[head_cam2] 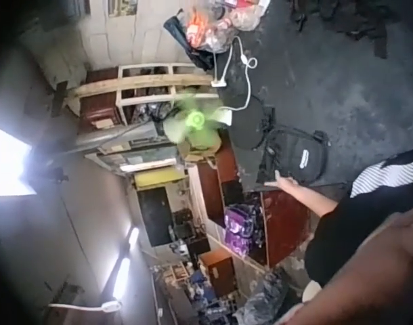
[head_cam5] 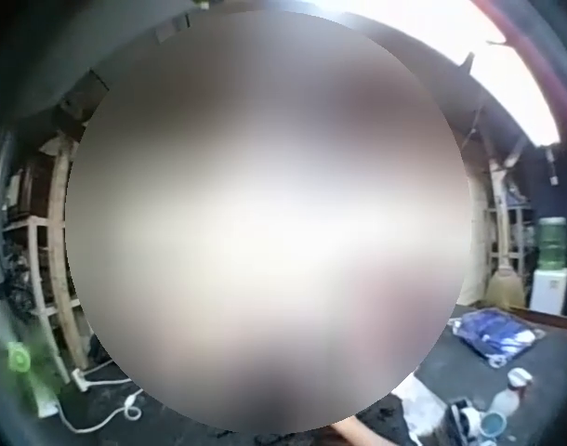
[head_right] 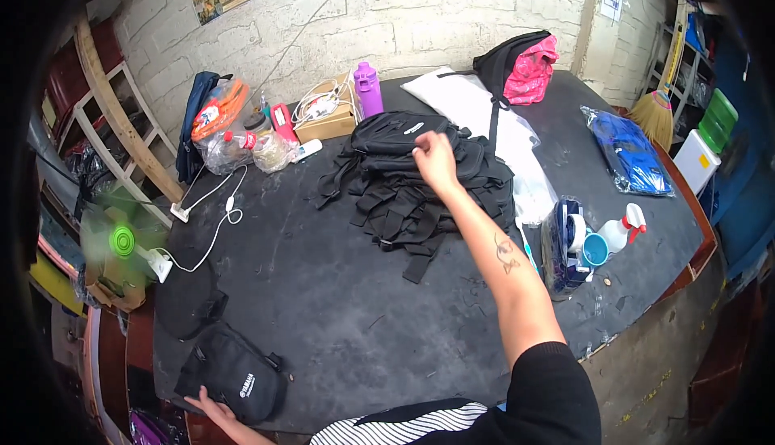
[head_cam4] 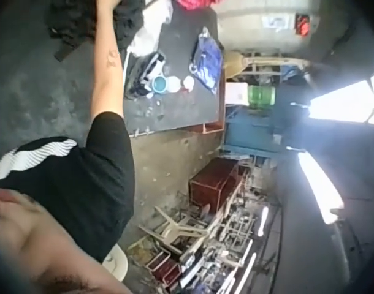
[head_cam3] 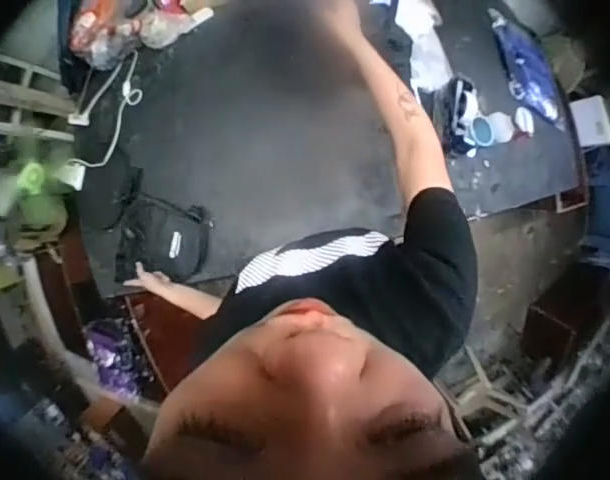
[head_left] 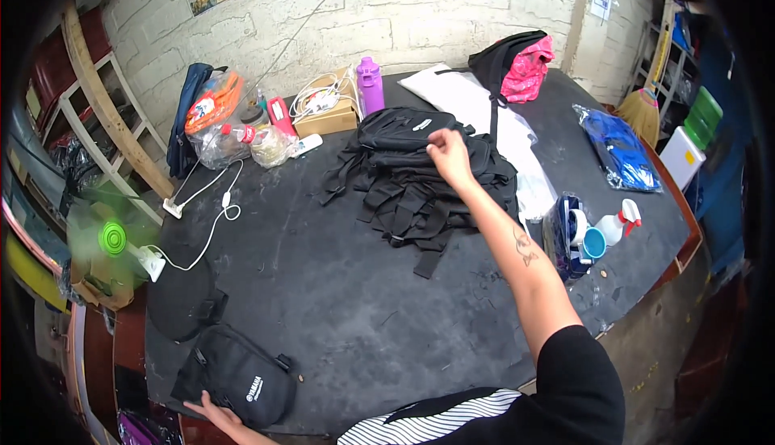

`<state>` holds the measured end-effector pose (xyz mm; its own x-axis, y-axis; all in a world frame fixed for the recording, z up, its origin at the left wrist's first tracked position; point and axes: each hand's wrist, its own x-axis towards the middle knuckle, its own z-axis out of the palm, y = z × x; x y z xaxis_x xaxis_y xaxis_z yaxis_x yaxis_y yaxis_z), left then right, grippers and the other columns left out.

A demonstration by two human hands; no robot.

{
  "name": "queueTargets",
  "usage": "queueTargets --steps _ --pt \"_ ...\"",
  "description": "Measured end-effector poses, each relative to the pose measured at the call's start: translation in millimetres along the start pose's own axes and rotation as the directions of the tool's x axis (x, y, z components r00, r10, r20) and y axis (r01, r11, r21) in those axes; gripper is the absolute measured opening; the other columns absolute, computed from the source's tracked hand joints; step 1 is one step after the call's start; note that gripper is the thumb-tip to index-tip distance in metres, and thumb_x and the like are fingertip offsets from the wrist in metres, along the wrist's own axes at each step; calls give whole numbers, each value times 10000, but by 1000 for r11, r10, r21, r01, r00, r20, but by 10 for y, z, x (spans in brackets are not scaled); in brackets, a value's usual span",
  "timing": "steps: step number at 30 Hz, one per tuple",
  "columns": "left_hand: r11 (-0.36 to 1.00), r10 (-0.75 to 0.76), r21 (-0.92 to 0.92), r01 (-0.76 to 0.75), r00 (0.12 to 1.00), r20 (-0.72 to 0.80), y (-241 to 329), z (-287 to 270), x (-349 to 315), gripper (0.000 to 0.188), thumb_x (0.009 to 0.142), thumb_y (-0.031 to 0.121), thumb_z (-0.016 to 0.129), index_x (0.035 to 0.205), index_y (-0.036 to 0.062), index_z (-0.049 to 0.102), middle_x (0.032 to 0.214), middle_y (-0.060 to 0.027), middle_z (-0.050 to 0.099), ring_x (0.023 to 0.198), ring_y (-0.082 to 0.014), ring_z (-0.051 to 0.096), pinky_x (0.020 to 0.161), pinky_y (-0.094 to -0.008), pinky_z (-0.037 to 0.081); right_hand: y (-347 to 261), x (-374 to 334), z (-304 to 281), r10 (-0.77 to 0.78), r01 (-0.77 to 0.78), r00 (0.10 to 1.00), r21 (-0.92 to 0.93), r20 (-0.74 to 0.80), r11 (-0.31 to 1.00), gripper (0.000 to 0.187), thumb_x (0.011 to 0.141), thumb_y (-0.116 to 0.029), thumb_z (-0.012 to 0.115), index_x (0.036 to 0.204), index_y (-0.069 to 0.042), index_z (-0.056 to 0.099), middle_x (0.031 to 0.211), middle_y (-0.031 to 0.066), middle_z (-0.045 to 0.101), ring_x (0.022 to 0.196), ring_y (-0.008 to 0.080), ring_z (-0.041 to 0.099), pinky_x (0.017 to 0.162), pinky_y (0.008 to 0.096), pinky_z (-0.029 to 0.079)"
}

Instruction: Inspect and clean small manufactured black bags using a brush and thread trimmer.

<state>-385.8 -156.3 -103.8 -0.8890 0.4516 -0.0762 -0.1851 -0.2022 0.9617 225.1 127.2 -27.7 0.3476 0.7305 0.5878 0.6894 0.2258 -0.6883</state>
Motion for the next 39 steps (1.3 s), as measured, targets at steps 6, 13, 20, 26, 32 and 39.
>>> queueTargets --steps 6,13,20,26,32,39 --pt "202 829 953 -227 558 -42 74 2 80 747 825 298 645 1416 66 252 1170 -221 478 1067 -403 483 914 -462 408 -200 255 42 196 18 951 -680 237 733 494 664 -333 767 1130 -282 612 1173 124 460 1088 340 451 903 472 396" --pt "742 622 -92 -664 631 463 730 1711 -1187 356 844 28 575 1187 -16 489 1107 -124 542 1035 -210 529 921 -320 414 -621 240 -173 -537 545 835 -46 115 837 220 661 85 559 839 -41 589 1179 109 533 1082 364 476 872 407 457" --pt "545 506 -211 -811 117 855 796 2982 -1897 474 754 143 710 1168 -10 536 1203 -152 550 1047 -219 572 900 -319 439 -1416 -349 -1133 -730 708 611 201 307 677 394 536 141 543 848 -74 654 1225 148 482 1158 327 488 949 391 423" --pt "932 -307 247 264 215 927 -455 3230 -2070 324 846 132 598 1128 -19 546 1070 -114 604 941 -183 593 813 -306 486 -983 -1164 -738 -483 503 864 -219 139 836 207 663 -74 681 868 -66 652 930 115 544 832 287 547 731 387 453" --pt "890 -95 -20 456 229 969 -432 2965 -2553 283 823 9 536 1105 -4 555 1055 -62 604 943 -136 571 857 -277 437 -1117 -1947 -352 -99 110 988 -100 115 989 321 704 -263 742 816 -33 548 770 92 514 723 273 532 666 372 418" --pt "877 -227 91 472 240 944 -248 2858 -2706 318 834 48 583 1141 -22 544 1083 -69 597 973 -152 566 838 -285 449 -1364 -1978 -301 -363 317 926 299 109 900 97 738 -85 626 740 -31 546 682 110 484 652 302 496 606 404 380"
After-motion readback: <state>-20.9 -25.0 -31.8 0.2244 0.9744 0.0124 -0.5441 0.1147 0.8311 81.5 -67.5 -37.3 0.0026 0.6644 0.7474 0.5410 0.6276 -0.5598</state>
